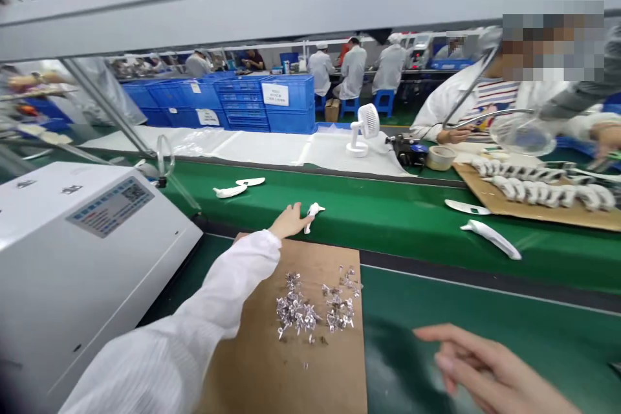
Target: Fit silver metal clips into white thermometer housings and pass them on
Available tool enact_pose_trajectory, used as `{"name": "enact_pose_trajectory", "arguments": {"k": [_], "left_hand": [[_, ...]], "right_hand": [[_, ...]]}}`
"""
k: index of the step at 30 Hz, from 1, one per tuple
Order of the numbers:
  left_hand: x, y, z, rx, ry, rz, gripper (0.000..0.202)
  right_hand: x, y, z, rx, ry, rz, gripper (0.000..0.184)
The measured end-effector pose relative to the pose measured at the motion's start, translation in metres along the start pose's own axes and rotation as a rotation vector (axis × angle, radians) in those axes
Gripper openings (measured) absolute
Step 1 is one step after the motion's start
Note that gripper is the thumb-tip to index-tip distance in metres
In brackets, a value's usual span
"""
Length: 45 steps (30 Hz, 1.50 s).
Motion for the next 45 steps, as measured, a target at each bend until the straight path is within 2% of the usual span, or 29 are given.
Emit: {"name": "enact_pose_trajectory", "arguments": {"k": [3, 5, 7, 9, 11, 14, 17, 19, 21, 24, 26, 29, 31, 34, 38, 42, 45], "left_hand": [[0.015, -0.035, 0.016, -0.118, -0.020, 0.037, 0.043], [0.019, -0.043, 0.021, -0.237, -0.042, 0.024, 0.033], [0.023, -0.043, 0.026, -0.376, -0.050, -0.029, 0.027], [0.021, -0.037, 0.029, -0.525, -0.042, -0.102, 0.023], [0.010, -0.026, 0.028, -0.677, -0.033, -0.177, 0.020], [-0.025, 0.000, 0.014, -0.860, -0.029, -0.259, 0.021], [-0.072, 0.031, -0.008, -1.100, -0.051, -0.329, 0.036], [-0.102, 0.050, -0.026, -1.284, -0.050, -0.345, 0.049], [-0.127, 0.067, -0.045, -1.412, -0.018, -0.310, 0.059], [-0.151, 0.083, -0.076, -1.547, 0.058, -0.237, 0.063], [-0.160, 0.088, -0.095, -1.646, 0.125, -0.213, 0.051], [-0.169, 0.091, -0.116, -1.752, 0.243, -0.206, 0.022], [-0.174, 0.090, -0.125, -1.769, 0.305, -0.194, 0.019], [-0.185, 0.085, -0.131, -1.762, 0.370, -0.184, 0.021], [-0.203, 0.072, -0.143, -1.724, 0.458, -0.177, 0.033], [-0.212, 0.065, -0.162, -1.701, 0.546, -0.107, 0.044], [-0.212, 0.067, -0.169, -1.700, 0.574, -0.068, 0.047]], "right_hand": [[-0.020, -0.043, -0.011, 0.023, -0.016, -0.052, 0.060], [-0.031, -0.054, -0.017, 0.019, 0.000, 0.021, 0.065], [-0.042, -0.058, -0.015, 0.018, -0.001, 0.123, 0.065], [-0.053, -0.065, -0.005, 0.010, -0.021, 0.212, 0.062], [-0.060, -0.077, 0.006, 0.017, -0.056, 0.257, 0.061], [-0.058, -0.095, 0.012, 0.053, -0.091, 0.246, 0.063], [-0.042, -0.105, -0.010, 0.029, -0.044, 0.195, 0.064], [-0.025, -0.110, -0.038, -0.012, 0.031, 0.160, 0.064], [-0.003, -0.116, -0.074, -0.055, 0.124, 0.119, 0.063], [0.037, -0.136, -0.133, -0.175, 0.260, 0.024, 0.057], [0.070, -0.155, -0.172, -0.349, 0.346, -0.047, 0.050], [0.125, -0.191, -0.222, -0.729, 0.454, -0.135, 0.039], [0.165, -0.212, -0.247, -0.850, 0.468, -0.132, 0.037], [0.220, -0.242, -0.279, -0.958, 0.459, -0.050, 0.046], [0.272, -0.278, -0.313, -1.053, 0.474, 0.036, 0.043], [0.299, -0.301, -0.339, -1.113, 0.508, 0.000, 0.039], [0.305, -0.301, -0.349, -1.162, 0.495, -0.060, 0.036]]}}
Point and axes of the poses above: each hand's wrist, its own x-axis towards the middle knuckle, its own y-axis out of the back of the hand, z = x × y, the point moved 6 cm from there along x, towards the middle knuckle, and after that the axes turned 1 degree about y, right-handed, at the moved point
